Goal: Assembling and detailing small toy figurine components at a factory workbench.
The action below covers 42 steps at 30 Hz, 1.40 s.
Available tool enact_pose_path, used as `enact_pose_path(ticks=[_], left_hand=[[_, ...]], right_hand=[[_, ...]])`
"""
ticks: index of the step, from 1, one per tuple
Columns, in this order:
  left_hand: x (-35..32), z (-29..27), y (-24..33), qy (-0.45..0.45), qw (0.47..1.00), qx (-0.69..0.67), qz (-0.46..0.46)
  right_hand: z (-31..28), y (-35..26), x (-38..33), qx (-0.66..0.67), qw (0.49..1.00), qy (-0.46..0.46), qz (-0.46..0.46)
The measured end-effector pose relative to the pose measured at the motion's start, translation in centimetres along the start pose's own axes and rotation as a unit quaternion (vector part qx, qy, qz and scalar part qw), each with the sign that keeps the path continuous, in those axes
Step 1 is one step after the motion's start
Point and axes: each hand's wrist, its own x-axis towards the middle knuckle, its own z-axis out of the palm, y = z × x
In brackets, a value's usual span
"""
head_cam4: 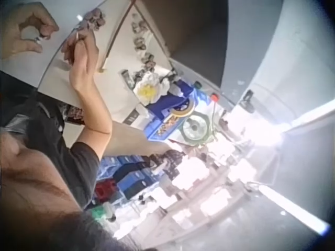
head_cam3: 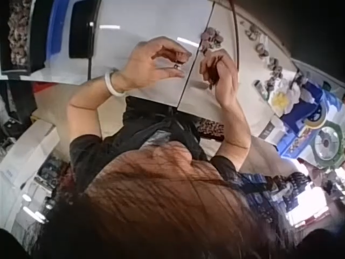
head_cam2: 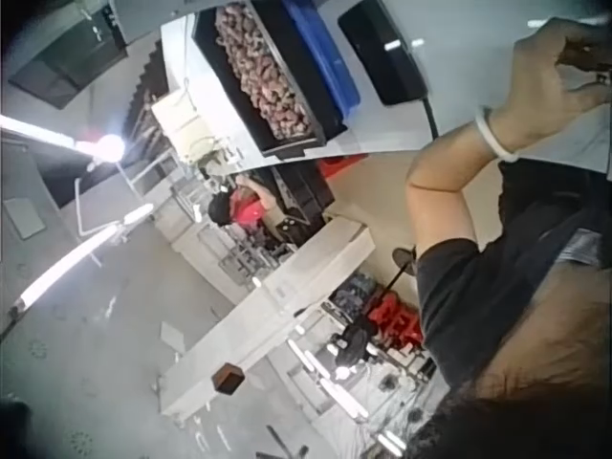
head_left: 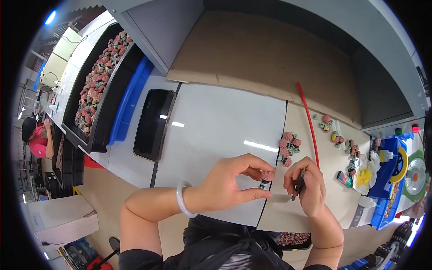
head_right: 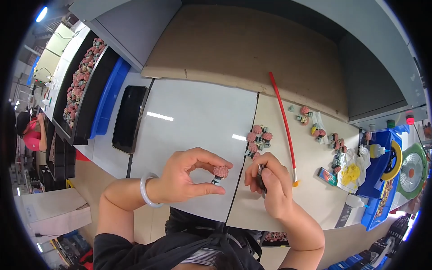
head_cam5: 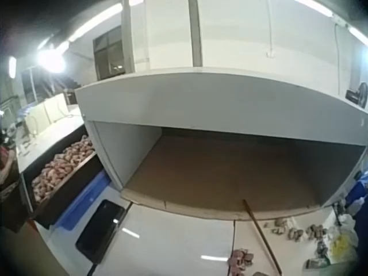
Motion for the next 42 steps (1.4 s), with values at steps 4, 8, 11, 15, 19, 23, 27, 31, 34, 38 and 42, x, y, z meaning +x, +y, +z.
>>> enact_pose_path(ticks=[4,8,11,15,19,23,27,31,34,38,42], left_hand=[[0.4,-0.2,0.0,0.002,1.0,0.015,0.015],[0.4,-0.2,0.1,-0.008,1.0,0.015,0.014],[0.2,0.0,0.4,-0.004,1.0,0.015,0.0],[0.2,0.3,0.0,0.002,1.0,-0.005,0.006],[0.2,0.4,-0.3,0.019,0.998,-0.065,0.016],[0.2,0.1,-0.6,0.012,0.996,0.013,0.088],[0.2,0.3,-0.2,0.036,0.991,0.065,0.114],[0.3,0.5,0.0,0.061,0.982,0.145,0.108],[0.1,0.2,-0.1,0.066,0.975,0.181,0.111],[-0.4,-0.2,0.6,0.073,0.968,0.21,0.12],[0.0,-2.1,3.8,0.178,0.907,0.348,0.158]], right_hand=[[0.2,-0.2,0.1,-0.048,0.999,-0.007,-0.005],[0.7,-0.2,-0.3,-0.087,0.995,0.021,-0.041],[0.3,0.0,-0.5,-0.132,0.988,-0.013,-0.078],[0.3,0.1,-0.5,-0.144,0.986,-0.012,-0.078],[0.3,0.0,-0.5,-0.135,0.989,-0.01,-0.067],[0.4,0.2,-0.2,-0.102,0.994,-0.008,-0.045],[0.6,0.3,-0.1,-0.086,0.996,-0.012,-0.032],[0.0,0.7,0.3,-0.039,0.999,-0.012,0.029],[0.2,0.6,0.6,-0.016,0.998,-0.016,0.065],[0.9,0.7,0.9,-0.007,0.997,-0.02,0.077],[0.5,0.9,0.4,0.0,0.993,0.005,0.117]])
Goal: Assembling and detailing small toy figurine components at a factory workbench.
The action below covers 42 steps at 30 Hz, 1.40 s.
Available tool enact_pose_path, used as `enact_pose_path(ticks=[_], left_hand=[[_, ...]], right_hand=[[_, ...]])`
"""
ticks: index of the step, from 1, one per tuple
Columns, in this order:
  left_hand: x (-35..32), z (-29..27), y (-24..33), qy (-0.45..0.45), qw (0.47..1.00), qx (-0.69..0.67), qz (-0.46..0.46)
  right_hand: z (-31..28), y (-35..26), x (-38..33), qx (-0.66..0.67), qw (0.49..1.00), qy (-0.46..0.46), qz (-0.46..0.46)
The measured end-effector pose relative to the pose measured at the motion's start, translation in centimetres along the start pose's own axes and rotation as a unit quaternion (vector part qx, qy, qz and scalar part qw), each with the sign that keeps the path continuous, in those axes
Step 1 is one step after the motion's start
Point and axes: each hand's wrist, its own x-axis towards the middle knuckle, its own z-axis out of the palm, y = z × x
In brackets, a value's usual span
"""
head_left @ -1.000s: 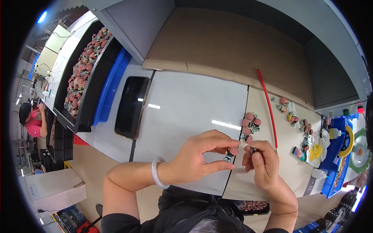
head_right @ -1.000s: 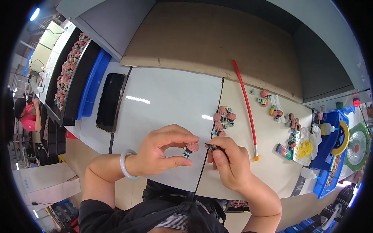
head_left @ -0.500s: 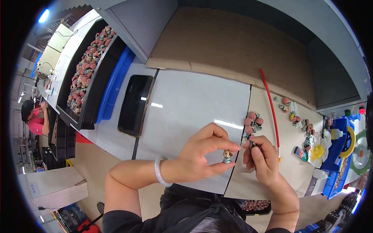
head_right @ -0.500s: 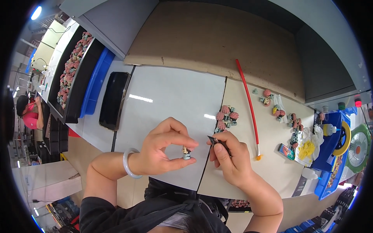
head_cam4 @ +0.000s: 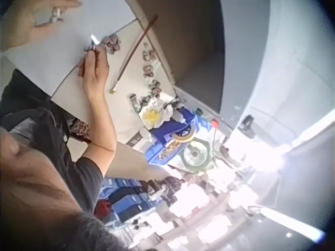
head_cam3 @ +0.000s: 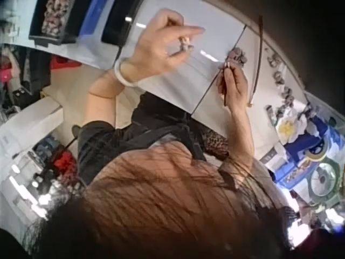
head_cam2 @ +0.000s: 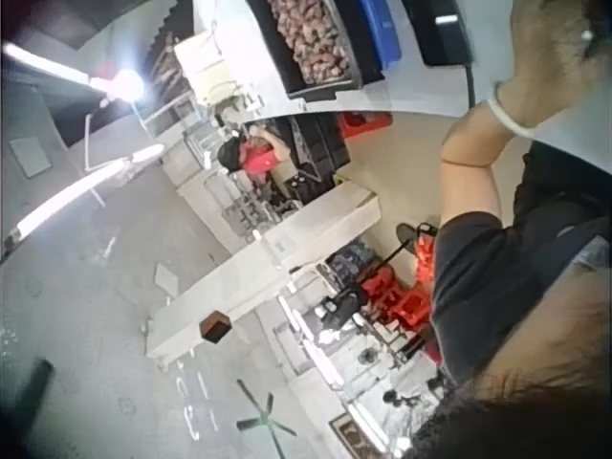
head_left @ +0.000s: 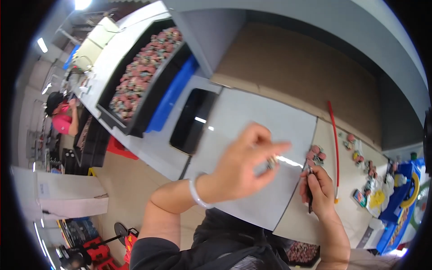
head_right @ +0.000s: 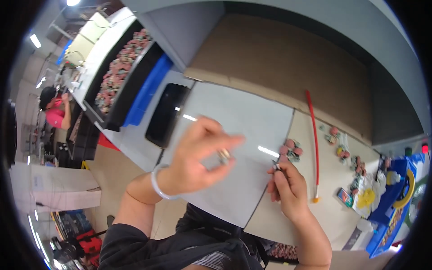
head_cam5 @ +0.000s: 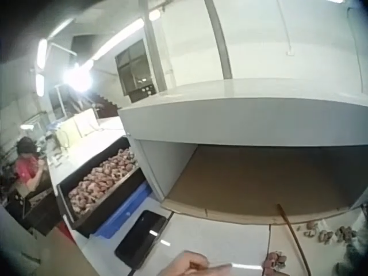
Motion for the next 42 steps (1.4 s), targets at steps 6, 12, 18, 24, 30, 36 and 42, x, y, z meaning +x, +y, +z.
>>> enact_pose_path(ticks=[6,12,18,24,30,36,42], left_hand=[[4.0,-11.0,-4.9,0.229,0.867,0.441,-0.008],[5.7,-6.5,-4.0,0.149,0.982,0.105,-0.047],[5.0,8.9,-3.6,-0.156,0.987,-0.01,-0.03],[6.9,9.9,-4.0,-0.272,0.943,-0.085,-0.173],[1.6,4.0,-0.5,-0.162,0.937,-0.292,-0.106],[-1.0,3.7,-0.7,-0.16,0.946,-0.277,-0.055],[-1.3,3.6,-1.1,-0.137,0.944,-0.301,-0.012]], right_hand=[[-0.4,-0.1,-0.3,-0.116,0.993,0.002,-0.021],[0.4,-0.7,-0.3,-0.316,0.919,-0.166,-0.164],[1.0,-0.5,-0.5,-0.414,0.868,-0.258,-0.091],[0.5,-0.5,-0.9,-0.348,0.903,-0.194,-0.162],[-0.3,-1.6,-1.5,0.057,0.998,0.008,-0.029],[0.2,-0.7,-1.0,0.12,0.988,-0.09,-0.041],[0.3,-0.4,-0.7,0.157,0.981,-0.114,0.003]])
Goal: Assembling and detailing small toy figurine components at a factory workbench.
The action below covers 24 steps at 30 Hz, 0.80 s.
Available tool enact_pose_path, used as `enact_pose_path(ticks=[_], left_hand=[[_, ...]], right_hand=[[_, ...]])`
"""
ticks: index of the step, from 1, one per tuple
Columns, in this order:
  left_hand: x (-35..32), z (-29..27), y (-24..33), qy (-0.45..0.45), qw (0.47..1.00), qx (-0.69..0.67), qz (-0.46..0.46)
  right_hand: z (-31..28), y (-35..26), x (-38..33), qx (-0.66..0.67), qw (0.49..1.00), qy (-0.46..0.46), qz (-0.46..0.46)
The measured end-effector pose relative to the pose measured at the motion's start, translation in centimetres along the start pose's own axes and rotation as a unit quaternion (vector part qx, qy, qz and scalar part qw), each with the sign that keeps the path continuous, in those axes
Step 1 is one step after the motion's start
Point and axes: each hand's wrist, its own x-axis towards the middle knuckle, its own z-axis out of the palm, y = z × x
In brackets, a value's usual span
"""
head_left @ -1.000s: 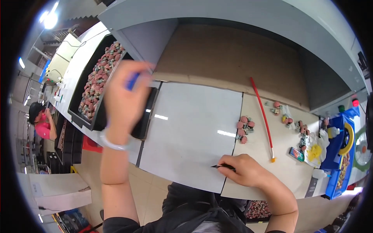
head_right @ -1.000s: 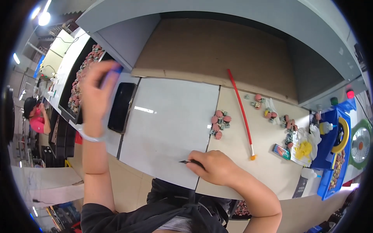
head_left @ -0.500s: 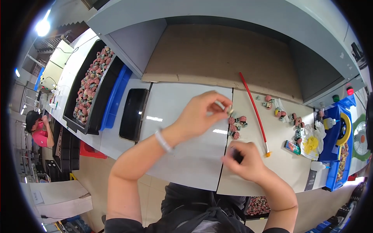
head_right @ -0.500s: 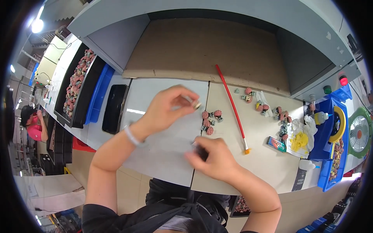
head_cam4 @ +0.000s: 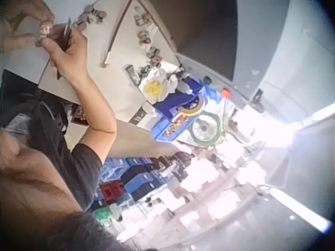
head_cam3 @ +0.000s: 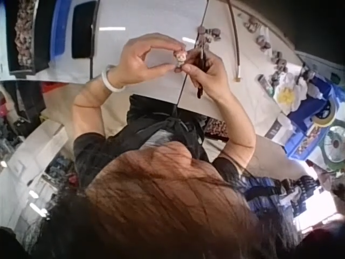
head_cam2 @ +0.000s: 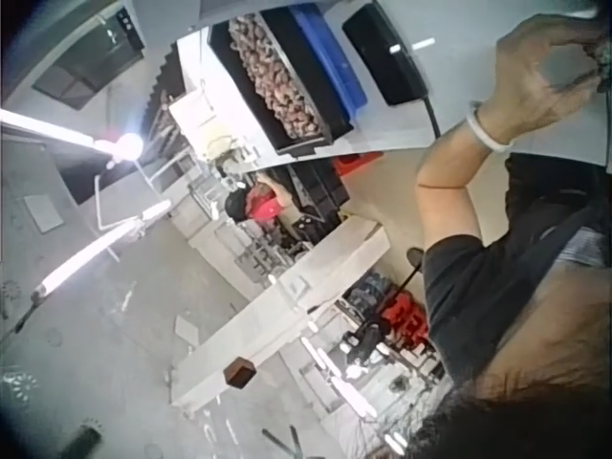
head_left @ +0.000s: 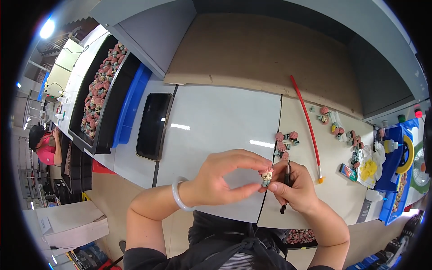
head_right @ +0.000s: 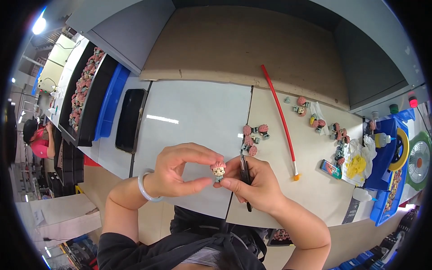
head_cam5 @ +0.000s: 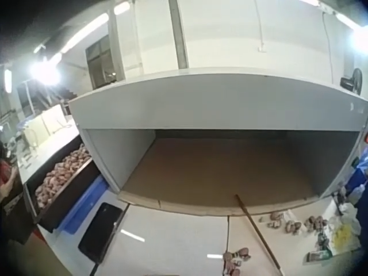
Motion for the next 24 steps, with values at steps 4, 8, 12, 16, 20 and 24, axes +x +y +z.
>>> enact_pose_path(ticks=[4,8,12,16,20,24], left_hand=[[0.14,-0.02,-0.1,-0.018,0.996,0.085,0.022],[0.03,-0.07,-0.24,-0.014,0.996,0.089,0.001],[0.05,0.04,0.31,-0.009,0.991,0.119,-0.06],[0.14,-0.66,-0.34,-0.044,0.995,0.074,-0.055],[-0.27,-0.5,-0.6,-0.005,0.957,-0.231,-0.178],[-0.23,-0.56,-0.64,-0.022,0.927,-0.319,-0.197]], right_hand=[[0.32,-0.14,-0.08,-0.039,0.999,0.022,0.009],[0.53,0.41,0.07,-0.089,0.994,0.039,-0.052],[0.66,-0.06,0.12,-0.069,0.997,0.031,-0.027],[0.5,-0.11,-0.13,-0.089,0.995,0.033,-0.032],[0.33,-0.07,-0.09,-0.07,0.995,0.056,-0.043],[0.3,-0.04,-0.09,-0.069,0.995,0.057,-0.04]])
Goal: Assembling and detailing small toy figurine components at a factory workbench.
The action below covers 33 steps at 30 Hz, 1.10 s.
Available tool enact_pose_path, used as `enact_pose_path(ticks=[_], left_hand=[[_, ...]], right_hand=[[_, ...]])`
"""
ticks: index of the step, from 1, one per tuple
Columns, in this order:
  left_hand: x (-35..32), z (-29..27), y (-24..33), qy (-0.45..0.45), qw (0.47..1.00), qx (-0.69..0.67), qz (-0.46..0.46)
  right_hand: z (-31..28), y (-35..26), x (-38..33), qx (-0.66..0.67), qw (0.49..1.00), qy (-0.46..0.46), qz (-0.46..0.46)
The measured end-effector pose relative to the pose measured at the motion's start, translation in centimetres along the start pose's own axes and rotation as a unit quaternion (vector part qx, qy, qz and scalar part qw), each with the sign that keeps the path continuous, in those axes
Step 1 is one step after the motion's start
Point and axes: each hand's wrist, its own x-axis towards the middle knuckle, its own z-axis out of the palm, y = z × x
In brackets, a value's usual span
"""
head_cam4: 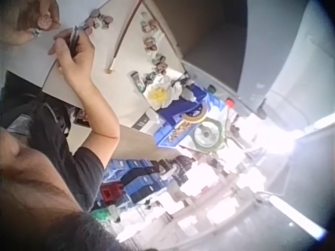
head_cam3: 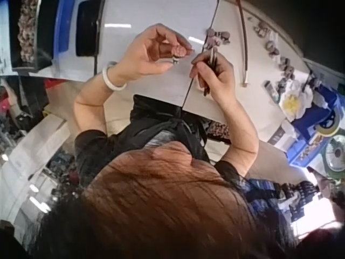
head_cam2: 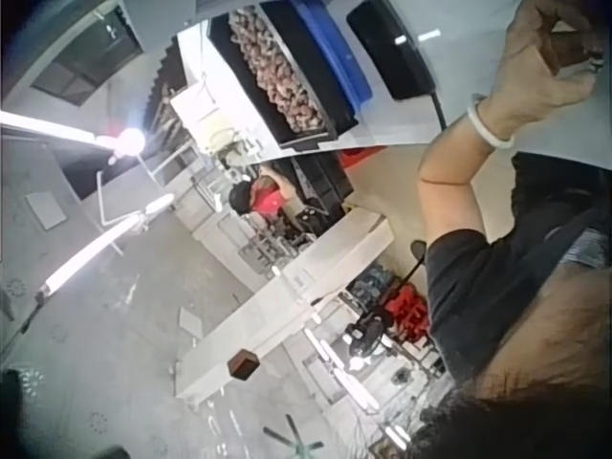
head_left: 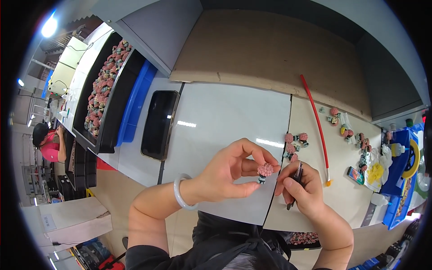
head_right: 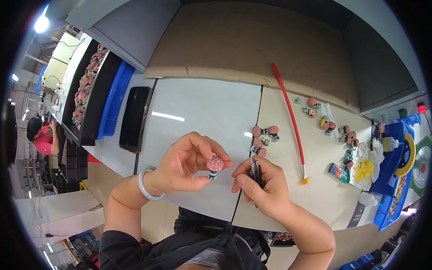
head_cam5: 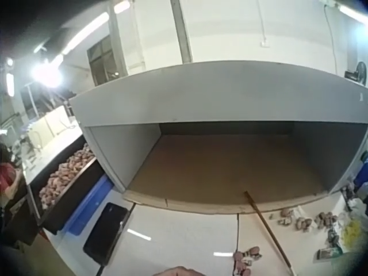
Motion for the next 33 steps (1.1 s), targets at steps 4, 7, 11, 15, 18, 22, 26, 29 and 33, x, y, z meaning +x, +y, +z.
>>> enact_pose_path(ticks=[4,7,11,15,18,22,26,29,33], left_hand=[[-0.1,0.2,0.3,0.01,0.999,-0.032,-0.026],[-0.1,0.3,0.6,0.01,0.996,-0.063,-0.059],[-0.2,0.4,0.8,0.018,0.992,-0.088,-0.089],[-0.3,0.2,0.2,0.004,0.993,-0.084,-0.08],[-0.1,0.1,0.0,0.006,0.992,-0.084,-0.092],[-0.1,0.5,0.5,0.025,0.984,-0.076,-0.158],[0.0,0.6,0.6,0.028,0.984,-0.05,-0.167],[-0.1,0.2,0.0,0.023,0.987,-0.052,-0.15],[-0.2,0.0,-0.5,0.001,0.986,-0.04,-0.163]], right_hand=[[0.1,0.1,0.1,-0.01,1.0,-0.001,-0.012],[-0.1,0.1,0.1,-0.007,1.0,0.0,-0.027],[-0.4,0.3,0.0,0.033,0.998,-0.014,-0.05],[-0.4,0.4,-0.2,-0.001,0.997,-0.01,-0.074],[-0.1,0.1,0.0,-0.166,0.969,0.063,-0.171],[-0.6,-0.4,0.4,-0.405,0.858,0.082,-0.306],[-0.3,-0.8,0.4,-0.477,0.835,0.045,-0.271],[-0.2,-0.6,0.4,-0.513,0.821,0.036,-0.249],[-0.1,-0.2,0.5,-0.529,0.811,0.048,-0.244]])
